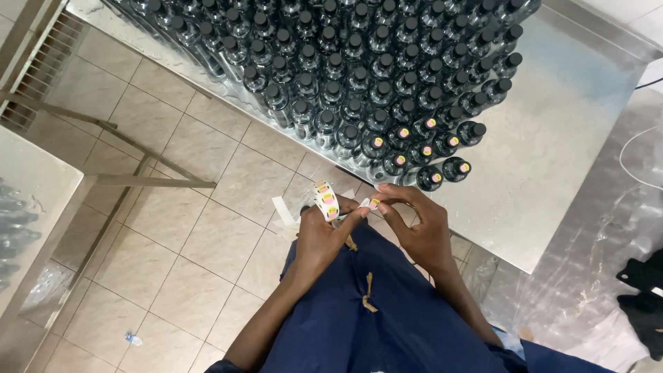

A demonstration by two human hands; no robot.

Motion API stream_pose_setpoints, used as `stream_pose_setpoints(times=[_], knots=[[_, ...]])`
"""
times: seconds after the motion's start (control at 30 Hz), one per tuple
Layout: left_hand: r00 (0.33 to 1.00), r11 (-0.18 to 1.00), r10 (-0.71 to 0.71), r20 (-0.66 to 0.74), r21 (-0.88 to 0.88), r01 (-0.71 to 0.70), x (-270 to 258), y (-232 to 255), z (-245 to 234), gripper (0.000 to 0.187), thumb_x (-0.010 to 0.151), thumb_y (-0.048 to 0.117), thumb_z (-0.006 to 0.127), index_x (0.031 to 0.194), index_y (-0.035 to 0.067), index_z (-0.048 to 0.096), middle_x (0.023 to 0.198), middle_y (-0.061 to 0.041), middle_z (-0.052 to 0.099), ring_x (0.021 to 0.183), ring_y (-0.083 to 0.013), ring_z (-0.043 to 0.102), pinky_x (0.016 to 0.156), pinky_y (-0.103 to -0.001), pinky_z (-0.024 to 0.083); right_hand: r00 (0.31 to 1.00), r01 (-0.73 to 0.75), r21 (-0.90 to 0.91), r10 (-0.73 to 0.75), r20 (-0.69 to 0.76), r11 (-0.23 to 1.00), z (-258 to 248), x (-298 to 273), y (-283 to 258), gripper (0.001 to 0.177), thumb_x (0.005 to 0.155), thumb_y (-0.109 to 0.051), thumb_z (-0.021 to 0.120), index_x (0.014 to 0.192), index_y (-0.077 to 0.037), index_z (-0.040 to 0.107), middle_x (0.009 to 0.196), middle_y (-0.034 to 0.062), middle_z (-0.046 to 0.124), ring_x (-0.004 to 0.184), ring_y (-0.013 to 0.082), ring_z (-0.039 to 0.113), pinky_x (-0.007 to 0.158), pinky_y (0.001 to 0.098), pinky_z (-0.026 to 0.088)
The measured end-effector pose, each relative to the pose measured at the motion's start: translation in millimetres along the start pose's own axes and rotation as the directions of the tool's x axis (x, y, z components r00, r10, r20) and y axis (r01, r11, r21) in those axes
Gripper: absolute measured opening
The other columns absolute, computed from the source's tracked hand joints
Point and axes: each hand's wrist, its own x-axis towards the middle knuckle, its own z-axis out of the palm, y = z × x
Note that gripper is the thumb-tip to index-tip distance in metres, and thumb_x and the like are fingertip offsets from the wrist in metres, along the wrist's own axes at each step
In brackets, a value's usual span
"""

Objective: Applying small circular labels to the caps of black plastic bottles arranged on a table.

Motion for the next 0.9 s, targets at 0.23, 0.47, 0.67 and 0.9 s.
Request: stream_pose_setpoints(times=[0.23,0.47,0.67,0.9], knots=[[0.999,1.0,0.004,-0.045,0.006,-0.003,-12,-15,-2,0.031,0.085,0.027,0.098,0.084,0.001,0.081,0.071,-0.02,0.077,0.069,-0.0236,0.075,0.063,-0.037,0.058,1.0,0.018,0.082,-0.019,0.019,0.996,2,-6,14,0.043,0.091,0.003,0.083,0.133,0.001,0.072,0.11,0.0223,0.082,0.1,0.0376,0.082,0.095,0.0529,0.065],[0.997,0.998,0.045,-0.06,-0.047,-0.048,-10,-12,-1,0.033,0.079,0.026,0.102,0.079,0.001,0.08,0.069,-0.02,0.077,0.067,-0.0218,0.073,0.061,-0.036,0.058,0.998,-0.003,0.287,-0.014,0.057,0.958,9,-10,24,0.069,0.092,0.006,0.079,0.154,0.009,0.049,0.129,0.0266,0.071,0.107,0.0318,0.08,0.097,0.0501,0.066],[0.998,0.998,0.066,-0.015,0.022,-0.066,-6,6,-11,0.04,0.078,0.03,0.101,0.099,0.001,0.082,0.088,-0.022,0.082,0.083,-0.0385,0.081,0.075,-0.045,0.063,0.998,0.039,0.228,-0.05,0.046,0.973,9,-8,19,0.07,0.094,0.008,0.077,0.157,0.008,0.047,0.134,0.0261,0.063,0.102,0.0336,0.081,0.094,0.0506,0.068],[0.999,0.999,-0.01,0.043,-0.041,0.012,-7,-4,-6,0.019,0.09,0.018,0.092,0.104,0.006,0.088,0.093,-0.016,0.086,0.095,-0.0317,0.083,0.082,-0.04,0.064,0.994,0.091,0.159,-0.099,0.039,0.983,8,-7,19,0.067,0.095,0.008,0.075,0.156,0.007,0.047,0.134,0.0256,0.061,0.101,0.0352,0.081,0.092,0.0502,0.069]])
